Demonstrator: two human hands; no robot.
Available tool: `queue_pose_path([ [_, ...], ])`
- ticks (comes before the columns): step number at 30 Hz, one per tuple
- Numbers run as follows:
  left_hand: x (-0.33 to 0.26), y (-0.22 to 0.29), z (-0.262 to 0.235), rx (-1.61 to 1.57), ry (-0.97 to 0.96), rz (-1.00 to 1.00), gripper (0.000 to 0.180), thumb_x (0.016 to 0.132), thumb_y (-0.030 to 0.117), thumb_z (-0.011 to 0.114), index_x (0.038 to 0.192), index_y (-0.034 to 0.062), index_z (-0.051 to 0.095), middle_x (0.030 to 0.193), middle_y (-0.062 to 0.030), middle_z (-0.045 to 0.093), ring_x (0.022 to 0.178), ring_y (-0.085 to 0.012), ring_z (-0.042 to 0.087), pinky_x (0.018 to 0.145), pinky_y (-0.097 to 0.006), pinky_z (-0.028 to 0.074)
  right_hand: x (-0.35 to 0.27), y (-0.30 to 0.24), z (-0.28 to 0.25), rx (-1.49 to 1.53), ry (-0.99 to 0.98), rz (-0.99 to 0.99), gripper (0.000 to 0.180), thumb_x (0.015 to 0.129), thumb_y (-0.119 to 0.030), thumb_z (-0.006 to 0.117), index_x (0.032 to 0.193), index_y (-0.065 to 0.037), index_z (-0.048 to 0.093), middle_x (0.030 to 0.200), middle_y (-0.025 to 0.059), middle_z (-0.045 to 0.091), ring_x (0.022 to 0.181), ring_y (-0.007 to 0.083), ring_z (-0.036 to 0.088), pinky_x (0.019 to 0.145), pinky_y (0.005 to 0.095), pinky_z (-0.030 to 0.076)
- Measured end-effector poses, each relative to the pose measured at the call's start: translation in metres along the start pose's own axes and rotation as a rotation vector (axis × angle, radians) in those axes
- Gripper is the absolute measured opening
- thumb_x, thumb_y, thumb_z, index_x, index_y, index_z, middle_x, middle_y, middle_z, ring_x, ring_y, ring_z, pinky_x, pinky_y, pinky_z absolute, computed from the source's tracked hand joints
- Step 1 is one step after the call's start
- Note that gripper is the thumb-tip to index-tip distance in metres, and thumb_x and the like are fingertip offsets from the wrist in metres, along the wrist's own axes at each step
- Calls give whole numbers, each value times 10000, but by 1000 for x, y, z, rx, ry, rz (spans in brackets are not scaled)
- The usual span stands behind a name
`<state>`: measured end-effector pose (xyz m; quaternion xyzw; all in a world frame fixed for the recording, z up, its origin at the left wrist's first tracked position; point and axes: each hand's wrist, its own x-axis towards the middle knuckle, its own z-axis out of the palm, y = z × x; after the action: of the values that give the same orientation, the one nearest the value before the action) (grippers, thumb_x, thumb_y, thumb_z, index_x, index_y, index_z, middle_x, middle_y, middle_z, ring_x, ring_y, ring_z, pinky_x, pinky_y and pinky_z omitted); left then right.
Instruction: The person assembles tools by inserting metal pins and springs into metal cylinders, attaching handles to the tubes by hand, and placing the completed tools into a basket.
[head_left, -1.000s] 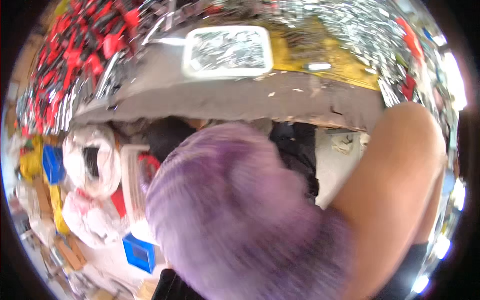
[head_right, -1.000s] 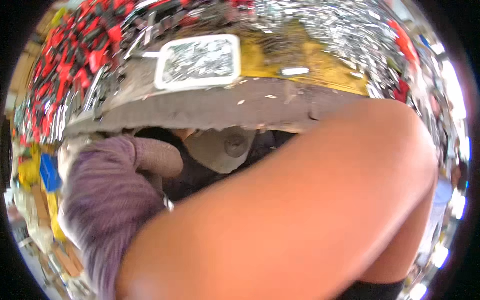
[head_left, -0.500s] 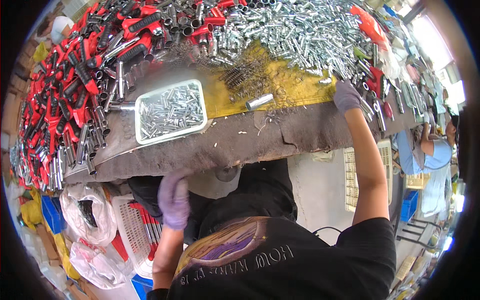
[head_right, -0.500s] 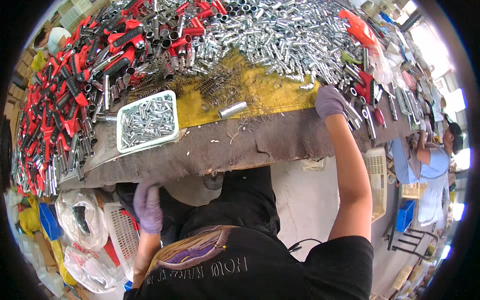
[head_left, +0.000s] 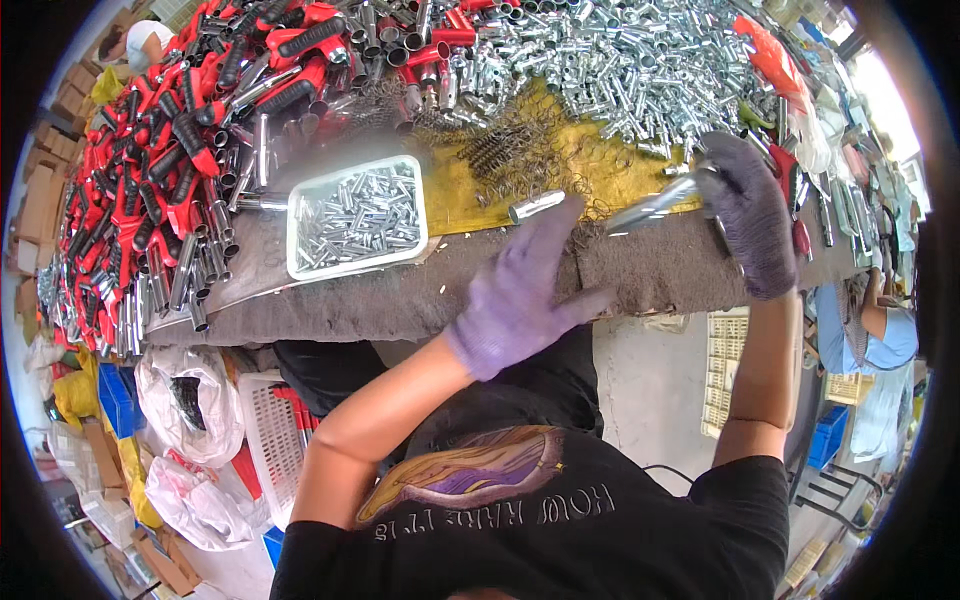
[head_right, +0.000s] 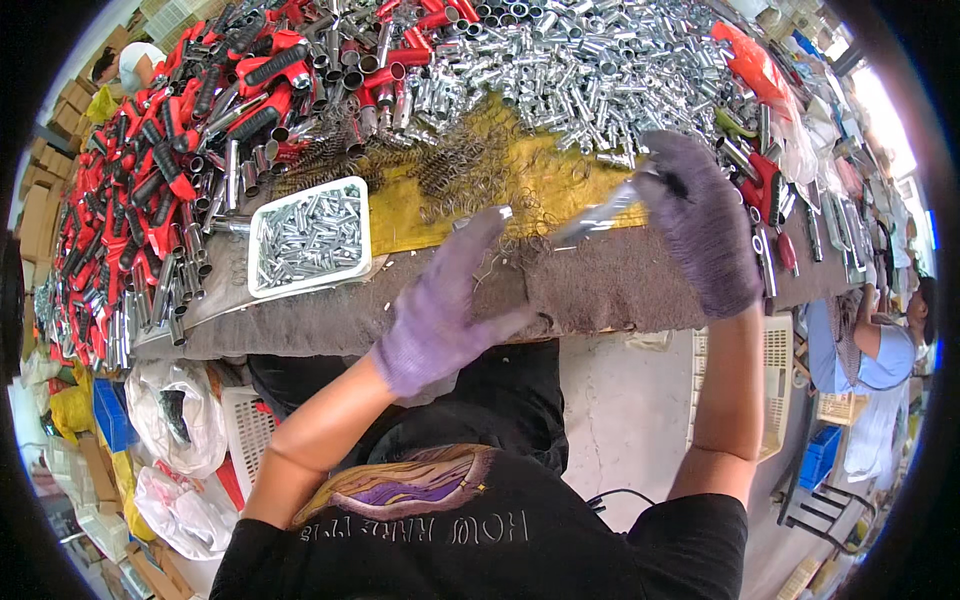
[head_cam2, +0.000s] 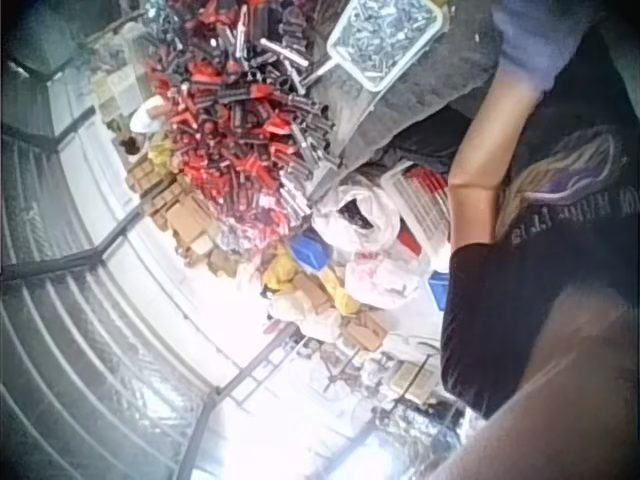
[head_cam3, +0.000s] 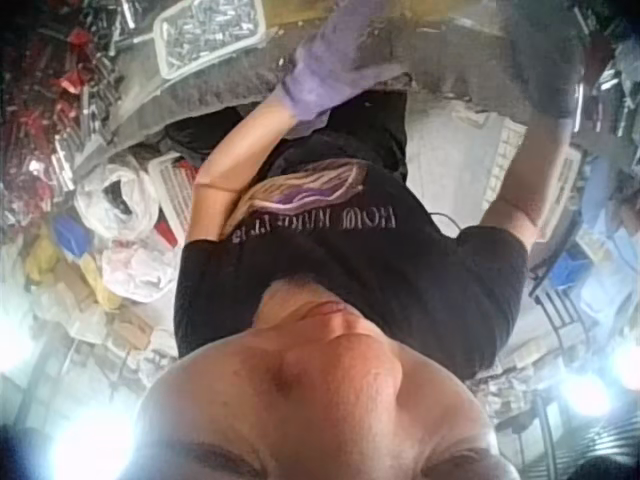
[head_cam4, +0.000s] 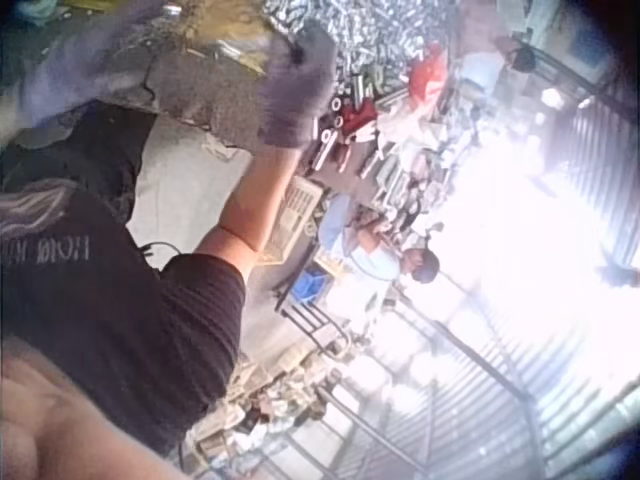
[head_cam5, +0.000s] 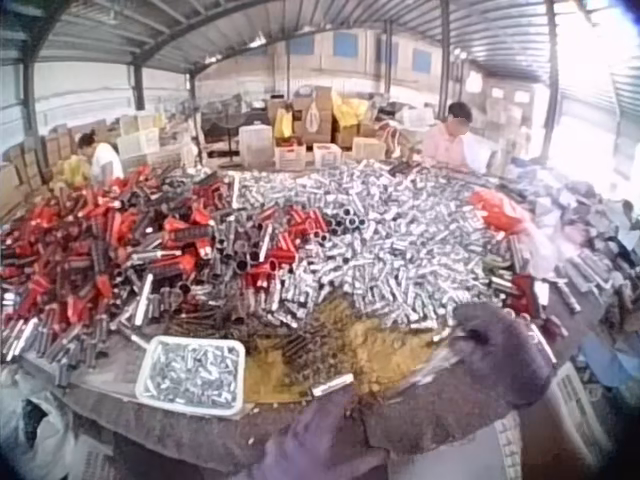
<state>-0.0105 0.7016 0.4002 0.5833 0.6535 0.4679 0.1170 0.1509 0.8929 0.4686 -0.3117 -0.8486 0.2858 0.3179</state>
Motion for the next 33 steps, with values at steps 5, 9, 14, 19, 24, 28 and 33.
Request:
queue_pose_path([
  [5,13,-43,35,-509,-167,-323,631,818,206,658,1352,34,369,947,-85,573,721,-143,588,644,-267,506,27,11,57,459,-197,178,335,868,-174,608,1175,-51,560,972,49,615,760,136,597,674,274,515],
  [9,-1,-33,10,-1016,-236,-767,482,815,130,542,1281,70,434,686,3,512,451,-70,473,337,-188,331,47,111,83,-1016,-337,-206,404,869,-226,595,1255,-132,517,1111,124,601,894,267,615,781,403,507],
  [14,-28,-39,-11,-1273,-97,-766,232,841,221,576,1002,65,515,641,1,503,442,-74,467,333,-185,312,44,79,77,-750,-384,31,400,875,-214,571,1244,-69,520,1116,183,592,1023,337,571,892,401,449],
  [19,-42,-49,-24,-1134,-205,-751,318,877,387,601,945,79,559,659,7,528,490,-70,478,399,-202,354,32,5,49,217,-455,39,375,826,-240,634,1149,-52,608,936,53,618,834,123,538,753,271,446],
  [24,-63,-50,-32,-1079,-259,-631,424,863,427,628,1090,76,557,679,44,496,604,-35,467,511,-197,380,49,-66,59,216,-1009,-77,295,800,-210,618,1048,-55,658,859,33,618,773,117,542,721,263,445],
  [28,-72,-58,-43,-1109,-121,-451,512,843,414,657,1194,73,505,775,14,505,597,-47,454,515,-200,374,46,-94,112,157,-1345,-439,341,851,-285,570,1095,-53,625,830,44,609,737,101,544,672,263,442],
  [33,-99,-83,-94,-750,353,-318,532,875,219,646,1314,30,410,1154,-84,520,928,-126,528,818,-281,453,56,-139,190,360,-861,-304,403,911,-398,526,1074,-39,611,919,89,660,837,189,623,723,324,474],
])
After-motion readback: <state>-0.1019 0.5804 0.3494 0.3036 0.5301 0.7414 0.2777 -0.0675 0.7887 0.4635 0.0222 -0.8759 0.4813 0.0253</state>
